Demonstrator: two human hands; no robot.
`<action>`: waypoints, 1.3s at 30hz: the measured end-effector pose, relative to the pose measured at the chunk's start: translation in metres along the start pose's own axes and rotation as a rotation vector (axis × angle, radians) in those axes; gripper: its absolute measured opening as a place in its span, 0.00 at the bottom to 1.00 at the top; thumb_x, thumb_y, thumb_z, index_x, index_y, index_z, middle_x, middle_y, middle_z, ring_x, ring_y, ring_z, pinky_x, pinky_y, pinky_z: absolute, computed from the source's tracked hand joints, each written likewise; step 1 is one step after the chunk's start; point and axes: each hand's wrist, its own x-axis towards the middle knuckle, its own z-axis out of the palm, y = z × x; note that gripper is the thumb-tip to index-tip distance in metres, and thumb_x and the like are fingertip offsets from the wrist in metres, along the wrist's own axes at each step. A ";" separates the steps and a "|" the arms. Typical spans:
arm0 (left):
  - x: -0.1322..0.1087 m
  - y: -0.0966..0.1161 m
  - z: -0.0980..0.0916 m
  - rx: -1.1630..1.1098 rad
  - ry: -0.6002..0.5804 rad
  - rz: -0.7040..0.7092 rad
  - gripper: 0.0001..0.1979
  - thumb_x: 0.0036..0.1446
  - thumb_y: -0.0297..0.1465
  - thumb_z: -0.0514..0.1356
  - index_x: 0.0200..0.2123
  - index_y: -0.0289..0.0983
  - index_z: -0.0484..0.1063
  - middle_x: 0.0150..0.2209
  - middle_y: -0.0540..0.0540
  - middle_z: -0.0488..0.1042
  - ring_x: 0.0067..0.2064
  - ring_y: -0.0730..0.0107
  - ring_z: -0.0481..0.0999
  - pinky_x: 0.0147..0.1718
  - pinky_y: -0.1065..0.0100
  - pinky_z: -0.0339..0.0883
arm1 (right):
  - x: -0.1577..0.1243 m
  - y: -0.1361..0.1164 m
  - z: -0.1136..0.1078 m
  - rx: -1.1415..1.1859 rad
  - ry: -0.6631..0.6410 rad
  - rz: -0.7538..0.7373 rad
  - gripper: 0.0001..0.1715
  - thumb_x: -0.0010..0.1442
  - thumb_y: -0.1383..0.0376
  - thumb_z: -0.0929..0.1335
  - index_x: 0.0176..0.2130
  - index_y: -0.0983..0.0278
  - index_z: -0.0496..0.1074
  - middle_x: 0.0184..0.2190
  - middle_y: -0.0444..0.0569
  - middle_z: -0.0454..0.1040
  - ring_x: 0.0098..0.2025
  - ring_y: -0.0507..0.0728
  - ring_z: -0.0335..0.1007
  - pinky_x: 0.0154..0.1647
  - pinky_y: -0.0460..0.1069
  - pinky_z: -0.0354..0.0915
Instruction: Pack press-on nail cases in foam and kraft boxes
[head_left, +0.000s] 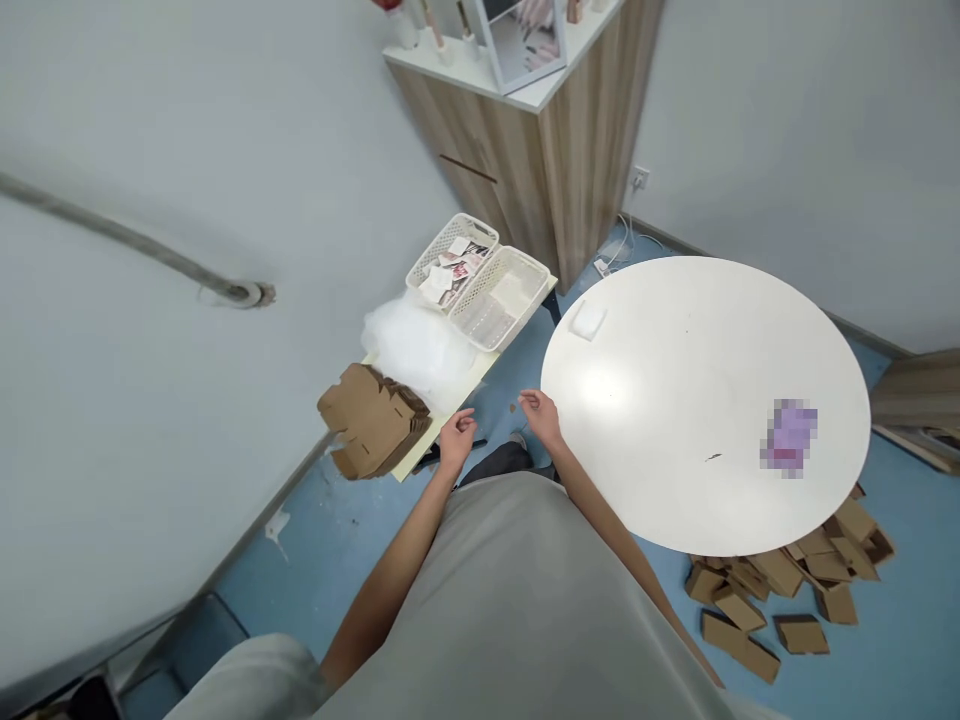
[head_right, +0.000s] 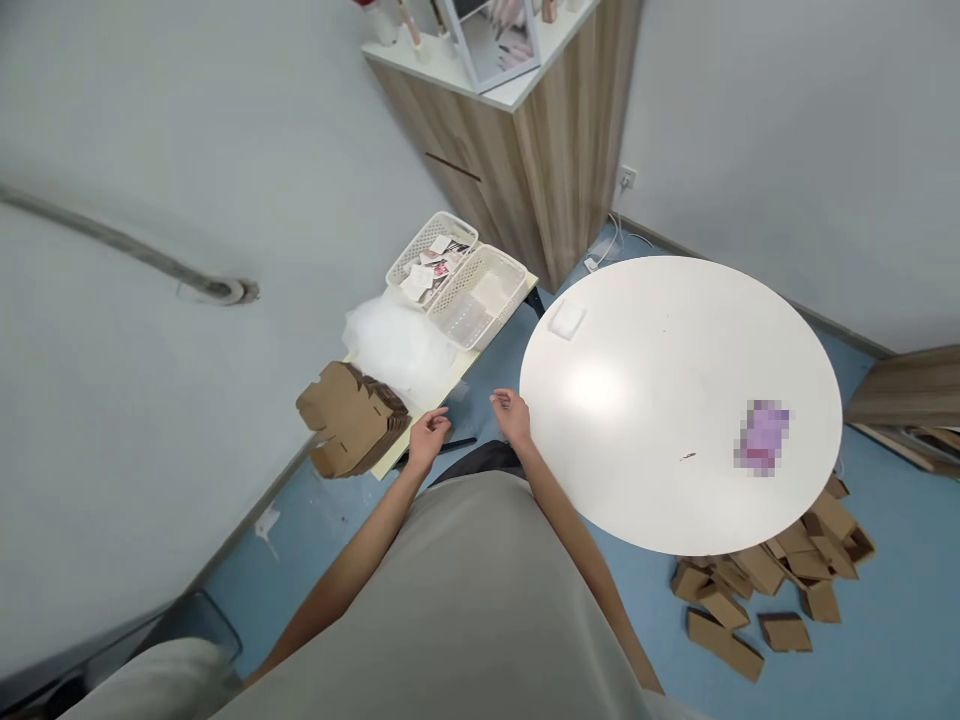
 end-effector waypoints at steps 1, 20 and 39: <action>0.000 -0.002 -0.002 -0.016 0.011 0.000 0.19 0.55 0.30 0.62 0.50 0.40 0.84 0.38 0.45 0.84 0.41 0.60 0.84 0.46 0.62 0.80 | -0.004 -0.001 0.002 -0.007 -0.014 -0.014 0.11 0.67 0.56 0.71 0.45 0.58 0.80 0.51 0.56 0.86 0.55 0.65 0.84 0.63 0.62 0.77; 0.070 -0.160 -0.138 0.200 0.132 0.055 0.23 0.61 0.29 0.68 0.58 0.29 0.79 0.63 0.28 0.80 0.70 0.42 0.76 0.72 0.49 0.65 | -0.057 0.001 0.125 -0.234 -0.153 -0.184 0.20 0.68 0.50 0.70 0.49 0.60 0.81 0.51 0.56 0.87 0.55 0.66 0.84 0.58 0.58 0.78; 0.082 -0.216 -0.165 0.449 -0.025 0.294 0.25 0.75 0.29 0.48 0.61 0.29 0.81 0.57 0.27 0.81 0.60 0.41 0.80 0.61 0.49 0.73 | -0.124 0.061 0.185 -0.436 -0.103 -0.103 0.15 0.67 0.54 0.70 0.44 0.59 0.82 0.39 0.52 0.86 0.45 0.63 0.83 0.51 0.57 0.77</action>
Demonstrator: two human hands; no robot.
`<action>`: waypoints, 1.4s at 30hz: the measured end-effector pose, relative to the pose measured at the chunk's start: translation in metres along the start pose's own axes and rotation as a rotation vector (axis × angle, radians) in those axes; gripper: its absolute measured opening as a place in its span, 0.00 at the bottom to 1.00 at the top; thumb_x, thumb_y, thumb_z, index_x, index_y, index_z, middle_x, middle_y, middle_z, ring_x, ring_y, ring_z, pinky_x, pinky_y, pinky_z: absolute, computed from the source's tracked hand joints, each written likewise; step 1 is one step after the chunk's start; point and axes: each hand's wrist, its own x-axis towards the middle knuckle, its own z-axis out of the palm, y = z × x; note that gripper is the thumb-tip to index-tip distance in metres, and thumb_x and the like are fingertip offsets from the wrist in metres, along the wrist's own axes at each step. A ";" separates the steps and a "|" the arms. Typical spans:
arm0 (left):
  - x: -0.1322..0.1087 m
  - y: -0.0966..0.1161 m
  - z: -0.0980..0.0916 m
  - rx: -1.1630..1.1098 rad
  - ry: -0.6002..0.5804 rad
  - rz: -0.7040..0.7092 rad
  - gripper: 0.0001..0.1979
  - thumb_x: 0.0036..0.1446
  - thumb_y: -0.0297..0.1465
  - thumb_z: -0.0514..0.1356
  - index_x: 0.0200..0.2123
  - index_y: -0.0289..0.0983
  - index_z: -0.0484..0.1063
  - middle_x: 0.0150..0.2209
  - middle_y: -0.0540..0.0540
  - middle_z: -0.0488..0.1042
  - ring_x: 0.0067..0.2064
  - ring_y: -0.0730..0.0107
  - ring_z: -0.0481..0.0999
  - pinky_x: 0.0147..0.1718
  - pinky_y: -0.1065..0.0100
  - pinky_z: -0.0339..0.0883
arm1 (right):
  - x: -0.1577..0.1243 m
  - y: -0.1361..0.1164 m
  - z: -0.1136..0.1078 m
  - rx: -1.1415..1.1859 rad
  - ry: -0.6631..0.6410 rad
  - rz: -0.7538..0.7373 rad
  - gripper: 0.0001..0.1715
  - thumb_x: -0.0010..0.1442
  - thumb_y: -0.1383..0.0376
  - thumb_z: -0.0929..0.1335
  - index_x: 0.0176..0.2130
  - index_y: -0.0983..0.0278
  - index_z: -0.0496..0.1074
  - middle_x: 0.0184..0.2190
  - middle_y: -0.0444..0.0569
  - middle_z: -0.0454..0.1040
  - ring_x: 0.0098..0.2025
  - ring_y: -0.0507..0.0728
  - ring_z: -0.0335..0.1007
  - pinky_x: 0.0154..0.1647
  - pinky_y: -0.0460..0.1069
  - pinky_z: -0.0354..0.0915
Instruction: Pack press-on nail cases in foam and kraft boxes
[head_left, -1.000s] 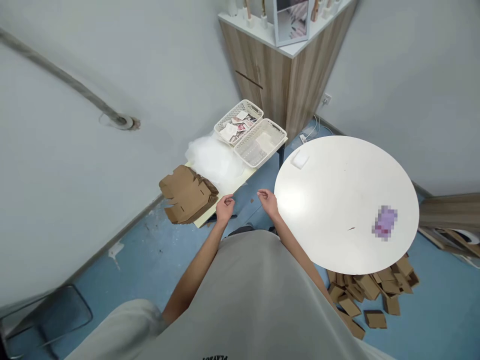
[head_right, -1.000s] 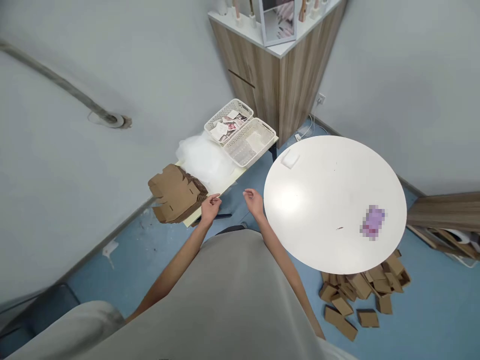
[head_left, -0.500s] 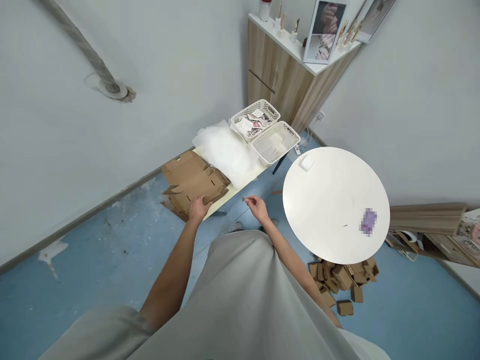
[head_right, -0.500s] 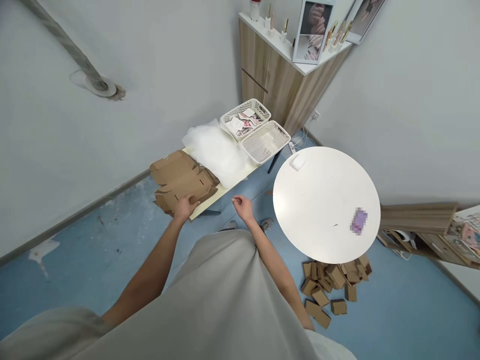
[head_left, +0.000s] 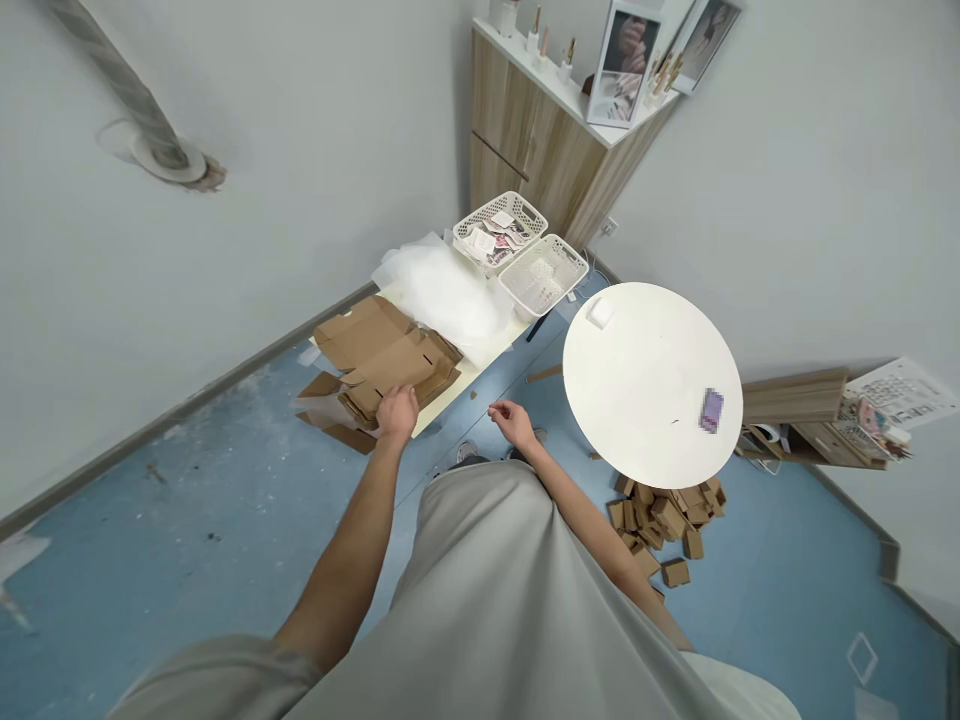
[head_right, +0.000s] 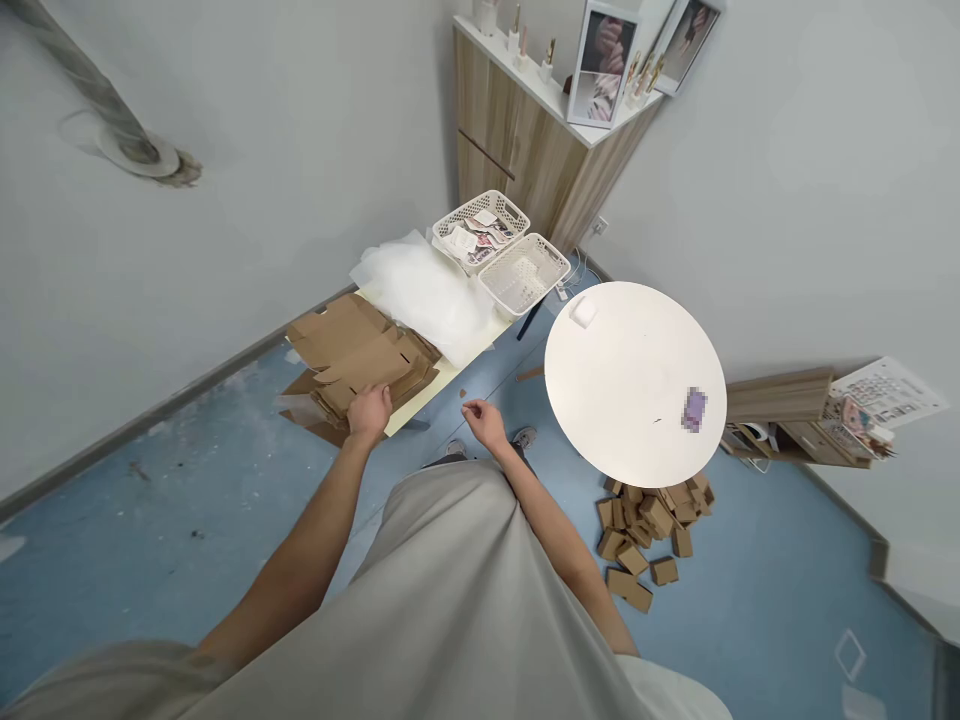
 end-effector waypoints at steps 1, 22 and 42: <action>0.001 0.000 0.000 0.013 -0.010 0.008 0.25 0.73 0.27 0.49 0.61 0.29 0.81 0.58 0.27 0.80 0.61 0.41 0.80 0.61 0.50 0.73 | -0.002 0.002 0.001 -0.001 0.000 -0.001 0.15 0.67 0.53 0.70 0.44 0.59 0.82 0.40 0.52 0.86 0.45 0.64 0.83 0.51 0.57 0.77; -0.056 0.057 -0.084 -0.407 0.516 0.272 0.36 0.72 0.23 0.44 0.79 0.41 0.65 0.76 0.42 0.70 0.79 0.59 0.65 0.79 0.50 0.59 | -0.002 -0.070 -0.012 0.294 -0.133 -0.130 0.25 0.64 0.44 0.74 0.46 0.61 0.82 0.41 0.53 0.87 0.46 0.63 0.84 0.54 0.58 0.78; -0.013 0.351 0.072 0.163 -0.240 1.193 0.47 0.57 0.13 0.51 0.78 0.46 0.67 0.80 0.45 0.61 0.84 0.53 0.51 0.83 0.34 0.38 | -0.030 0.053 -0.234 0.902 0.646 0.145 0.38 0.53 0.36 0.79 0.48 0.60 0.79 0.52 0.55 0.86 0.54 0.65 0.85 0.52 0.57 0.81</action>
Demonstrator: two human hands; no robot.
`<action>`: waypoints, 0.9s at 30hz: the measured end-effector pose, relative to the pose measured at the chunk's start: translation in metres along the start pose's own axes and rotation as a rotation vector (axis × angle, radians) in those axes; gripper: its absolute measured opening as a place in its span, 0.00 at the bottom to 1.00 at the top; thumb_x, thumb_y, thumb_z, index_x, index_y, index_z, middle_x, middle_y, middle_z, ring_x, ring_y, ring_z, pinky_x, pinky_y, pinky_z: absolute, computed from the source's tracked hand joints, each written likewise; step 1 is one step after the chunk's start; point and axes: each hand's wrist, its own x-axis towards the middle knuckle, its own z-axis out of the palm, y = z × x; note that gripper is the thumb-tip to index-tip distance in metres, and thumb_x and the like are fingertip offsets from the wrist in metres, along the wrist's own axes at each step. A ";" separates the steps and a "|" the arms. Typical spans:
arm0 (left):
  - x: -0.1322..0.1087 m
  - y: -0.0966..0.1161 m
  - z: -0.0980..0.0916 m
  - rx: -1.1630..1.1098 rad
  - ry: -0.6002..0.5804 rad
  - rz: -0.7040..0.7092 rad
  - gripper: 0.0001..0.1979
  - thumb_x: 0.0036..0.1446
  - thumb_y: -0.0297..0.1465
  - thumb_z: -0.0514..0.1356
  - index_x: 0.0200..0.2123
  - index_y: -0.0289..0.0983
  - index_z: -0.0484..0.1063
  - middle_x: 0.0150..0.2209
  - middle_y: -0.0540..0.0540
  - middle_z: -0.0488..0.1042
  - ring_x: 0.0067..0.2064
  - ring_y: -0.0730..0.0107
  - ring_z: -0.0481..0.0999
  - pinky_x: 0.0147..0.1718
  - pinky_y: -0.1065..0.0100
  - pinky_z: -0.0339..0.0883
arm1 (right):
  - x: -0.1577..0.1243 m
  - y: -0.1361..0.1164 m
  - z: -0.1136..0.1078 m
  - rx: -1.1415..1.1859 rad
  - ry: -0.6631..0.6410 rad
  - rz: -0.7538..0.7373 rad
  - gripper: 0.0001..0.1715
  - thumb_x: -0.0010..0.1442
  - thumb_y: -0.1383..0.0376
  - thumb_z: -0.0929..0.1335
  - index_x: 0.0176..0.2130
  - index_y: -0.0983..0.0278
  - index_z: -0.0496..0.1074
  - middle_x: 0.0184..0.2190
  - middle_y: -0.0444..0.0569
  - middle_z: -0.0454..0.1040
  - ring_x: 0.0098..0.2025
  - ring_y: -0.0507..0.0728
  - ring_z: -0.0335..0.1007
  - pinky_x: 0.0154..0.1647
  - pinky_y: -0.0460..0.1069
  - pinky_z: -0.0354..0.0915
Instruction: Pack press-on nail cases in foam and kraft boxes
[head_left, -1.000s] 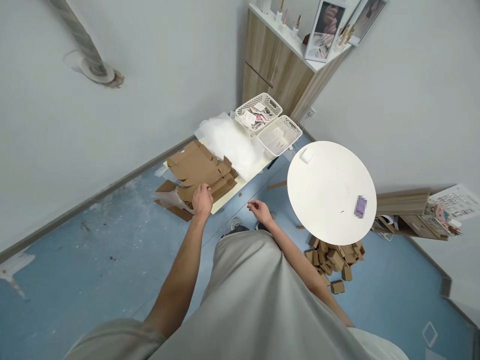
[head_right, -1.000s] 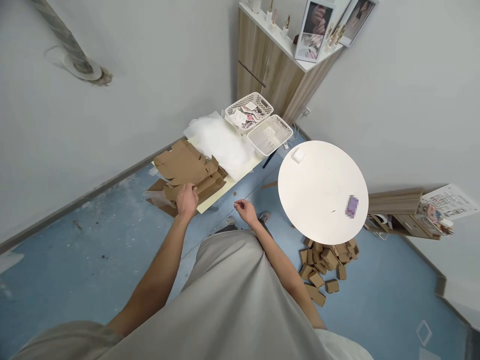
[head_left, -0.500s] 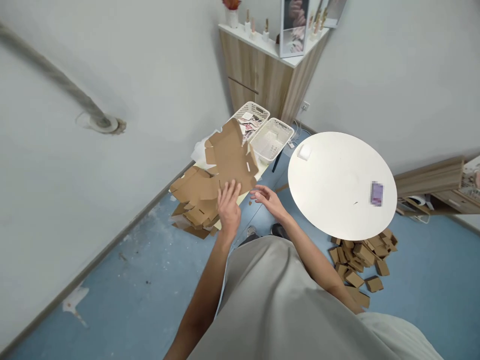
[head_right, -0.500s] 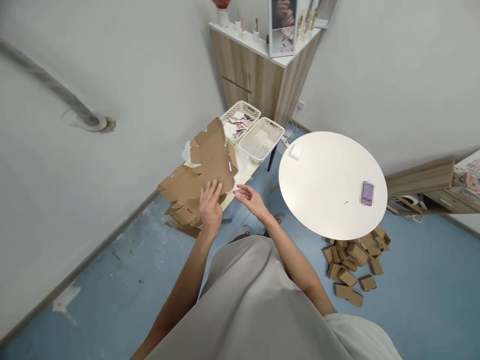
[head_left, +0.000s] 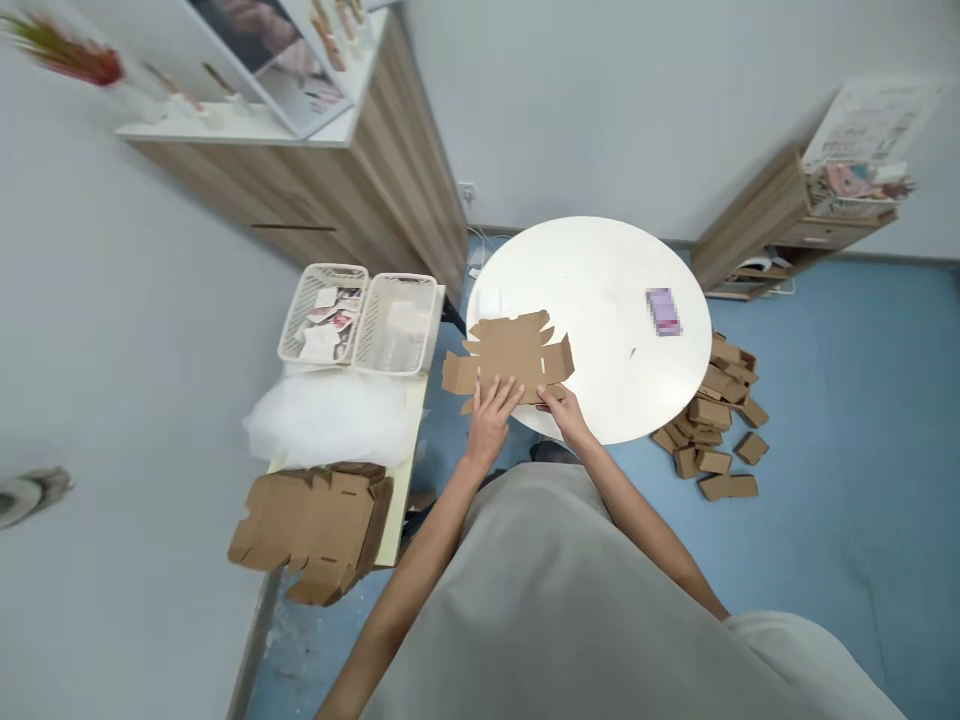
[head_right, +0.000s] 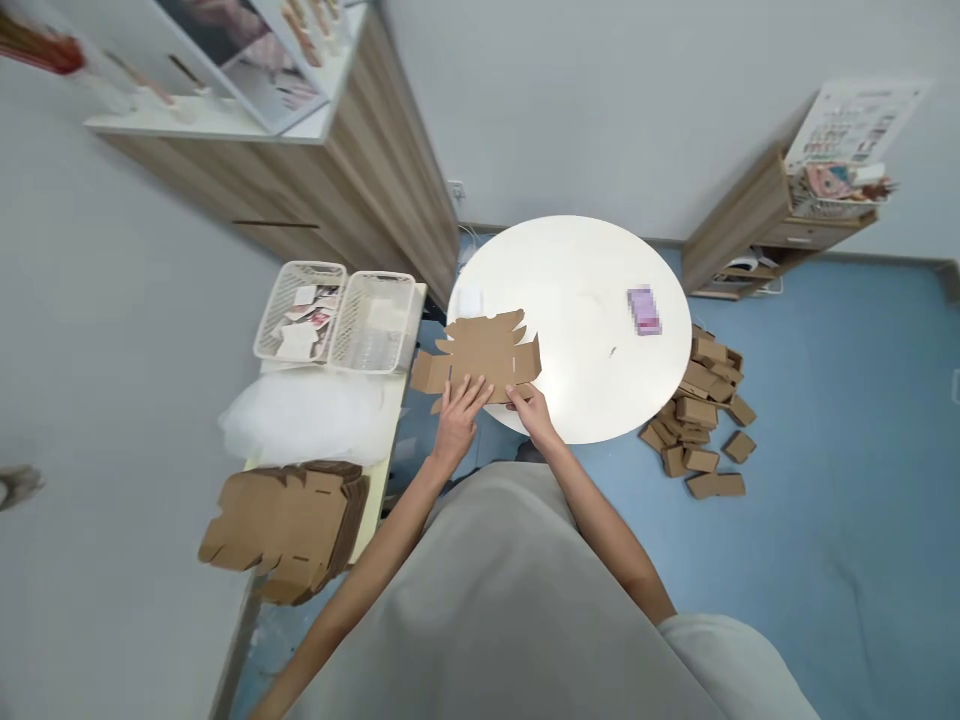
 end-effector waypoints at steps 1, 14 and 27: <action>0.017 0.003 0.009 -0.002 -0.033 0.030 0.46 0.58 0.13 0.51 0.78 0.46 0.67 0.80 0.45 0.62 0.83 0.53 0.52 0.82 0.33 0.38 | 0.007 0.001 -0.015 0.015 0.020 0.018 0.37 0.53 0.36 0.79 0.49 0.60 0.79 0.51 0.55 0.86 0.52 0.65 0.86 0.52 0.57 0.81; 0.116 0.015 0.120 -0.069 -0.449 0.085 0.37 0.66 0.16 0.49 0.75 0.39 0.71 0.78 0.34 0.64 0.83 0.48 0.55 0.80 0.36 0.50 | 0.047 0.037 -0.135 -0.026 0.370 0.277 0.23 0.61 0.51 0.76 0.49 0.61 0.78 0.51 0.56 0.85 0.46 0.61 0.86 0.53 0.57 0.78; 0.104 -0.036 0.131 -0.133 -0.451 -0.105 0.44 0.62 0.24 0.67 0.79 0.25 0.57 0.82 0.21 0.50 0.84 0.33 0.49 0.80 0.41 0.51 | 0.149 0.042 -0.109 -0.594 0.250 0.023 0.29 0.71 0.55 0.70 0.65 0.63 0.71 0.67 0.63 0.72 0.66 0.66 0.72 0.71 0.63 0.69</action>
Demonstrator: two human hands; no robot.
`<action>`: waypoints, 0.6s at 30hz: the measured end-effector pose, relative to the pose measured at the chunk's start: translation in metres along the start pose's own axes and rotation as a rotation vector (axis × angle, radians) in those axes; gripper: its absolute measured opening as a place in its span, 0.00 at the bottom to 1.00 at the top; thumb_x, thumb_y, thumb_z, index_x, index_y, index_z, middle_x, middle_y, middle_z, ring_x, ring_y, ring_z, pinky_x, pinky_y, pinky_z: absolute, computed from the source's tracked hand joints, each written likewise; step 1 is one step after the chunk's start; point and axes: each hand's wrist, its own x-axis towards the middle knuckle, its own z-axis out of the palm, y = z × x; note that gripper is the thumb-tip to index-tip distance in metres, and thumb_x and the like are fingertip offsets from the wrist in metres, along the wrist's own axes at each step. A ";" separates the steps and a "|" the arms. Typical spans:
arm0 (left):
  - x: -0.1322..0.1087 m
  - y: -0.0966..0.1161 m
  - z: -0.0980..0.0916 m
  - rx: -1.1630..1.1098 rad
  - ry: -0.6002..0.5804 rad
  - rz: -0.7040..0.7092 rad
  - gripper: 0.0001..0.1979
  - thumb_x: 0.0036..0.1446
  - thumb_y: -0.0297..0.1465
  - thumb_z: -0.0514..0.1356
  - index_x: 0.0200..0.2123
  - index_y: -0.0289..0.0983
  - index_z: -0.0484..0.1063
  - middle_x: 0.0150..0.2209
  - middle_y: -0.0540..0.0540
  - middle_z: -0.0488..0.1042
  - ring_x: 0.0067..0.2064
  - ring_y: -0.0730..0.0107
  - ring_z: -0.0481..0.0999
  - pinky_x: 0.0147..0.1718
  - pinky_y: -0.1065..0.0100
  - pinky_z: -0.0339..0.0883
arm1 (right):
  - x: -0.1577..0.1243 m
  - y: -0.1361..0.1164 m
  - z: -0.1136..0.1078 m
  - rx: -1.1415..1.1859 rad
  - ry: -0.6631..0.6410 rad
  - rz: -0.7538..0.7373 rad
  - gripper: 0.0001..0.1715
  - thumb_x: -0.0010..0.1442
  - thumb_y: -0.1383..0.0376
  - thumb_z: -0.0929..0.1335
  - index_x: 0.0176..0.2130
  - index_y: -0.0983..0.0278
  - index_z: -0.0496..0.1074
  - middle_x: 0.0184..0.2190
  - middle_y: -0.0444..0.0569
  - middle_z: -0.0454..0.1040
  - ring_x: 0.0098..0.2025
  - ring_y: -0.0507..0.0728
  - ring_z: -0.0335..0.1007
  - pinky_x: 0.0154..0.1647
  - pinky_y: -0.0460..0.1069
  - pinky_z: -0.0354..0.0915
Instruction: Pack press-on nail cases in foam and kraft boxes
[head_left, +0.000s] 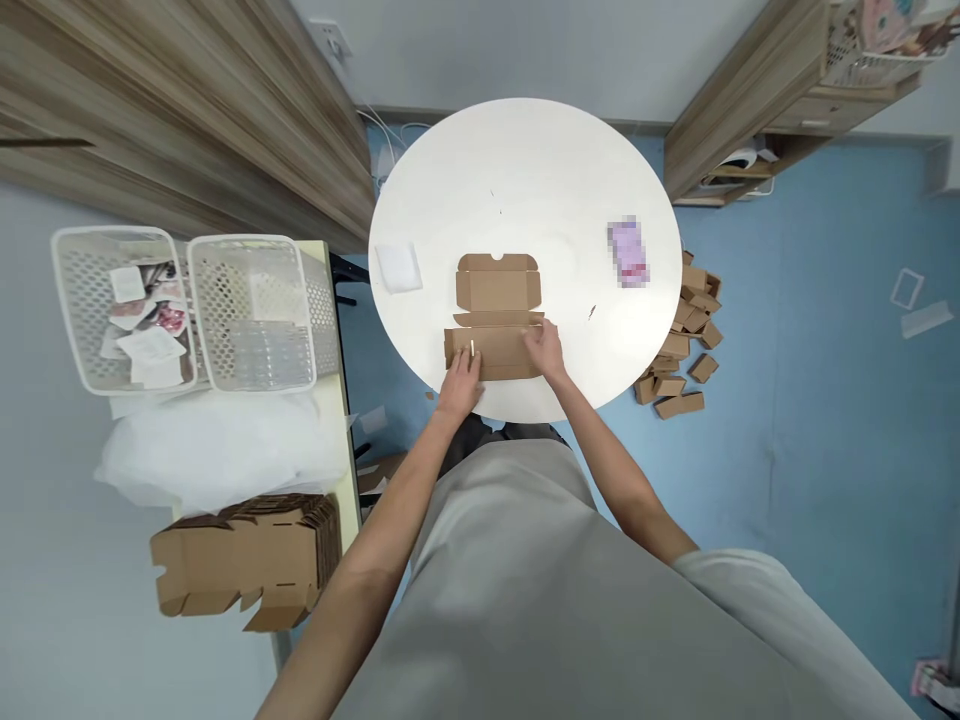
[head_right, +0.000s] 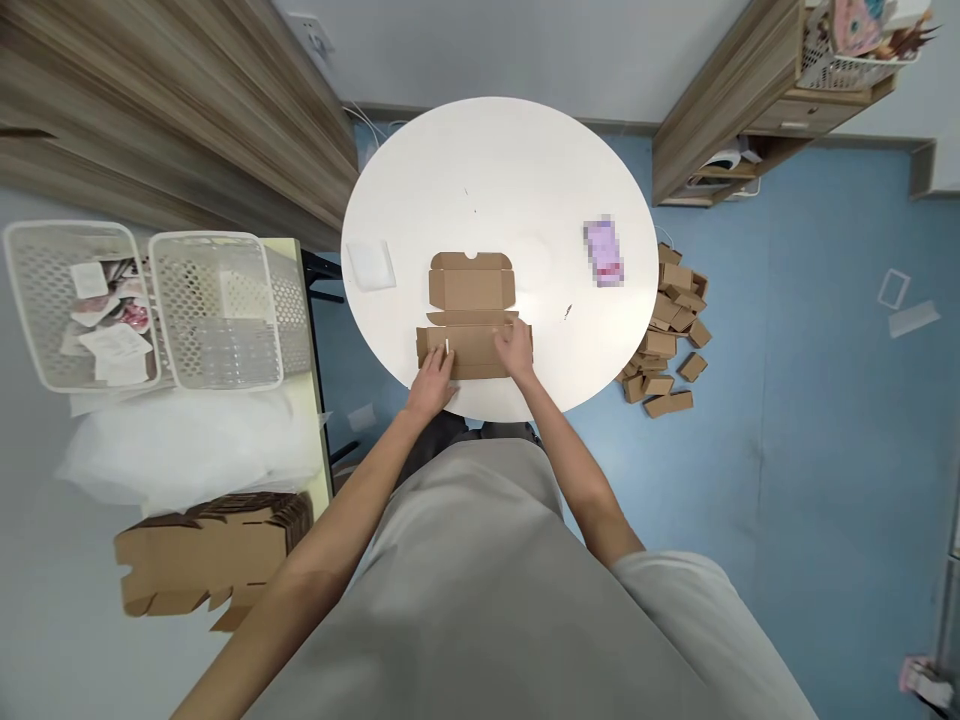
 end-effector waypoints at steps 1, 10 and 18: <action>-0.001 -0.006 -0.003 -0.012 -0.013 -0.016 0.46 0.60 0.23 0.67 0.79 0.25 0.57 0.81 0.22 0.52 0.83 0.34 0.51 0.80 0.43 0.51 | 0.014 -0.002 0.005 -0.040 0.009 0.004 0.29 0.71 0.56 0.70 0.66 0.64 0.69 0.68 0.64 0.71 0.69 0.67 0.69 0.73 0.64 0.67; -0.003 -0.013 -0.012 -0.090 0.006 -0.086 0.42 0.66 0.26 0.64 0.80 0.33 0.55 0.78 0.28 0.63 0.78 0.42 0.64 0.76 0.46 0.63 | 0.076 0.001 0.023 -0.102 -0.015 -0.043 0.29 0.73 0.57 0.69 0.68 0.62 0.68 0.63 0.61 0.75 0.65 0.69 0.73 0.73 0.71 0.68; -0.007 -0.003 -0.021 -0.154 0.010 -0.196 0.52 0.70 0.30 0.63 0.85 0.36 0.33 0.78 0.29 0.64 0.76 0.41 0.69 0.67 0.45 0.73 | 0.017 -0.002 0.010 -0.210 -0.195 -0.108 0.47 0.70 0.48 0.74 0.77 0.60 0.61 0.72 0.65 0.63 0.63 0.70 0.75 0.64 0.67 0.76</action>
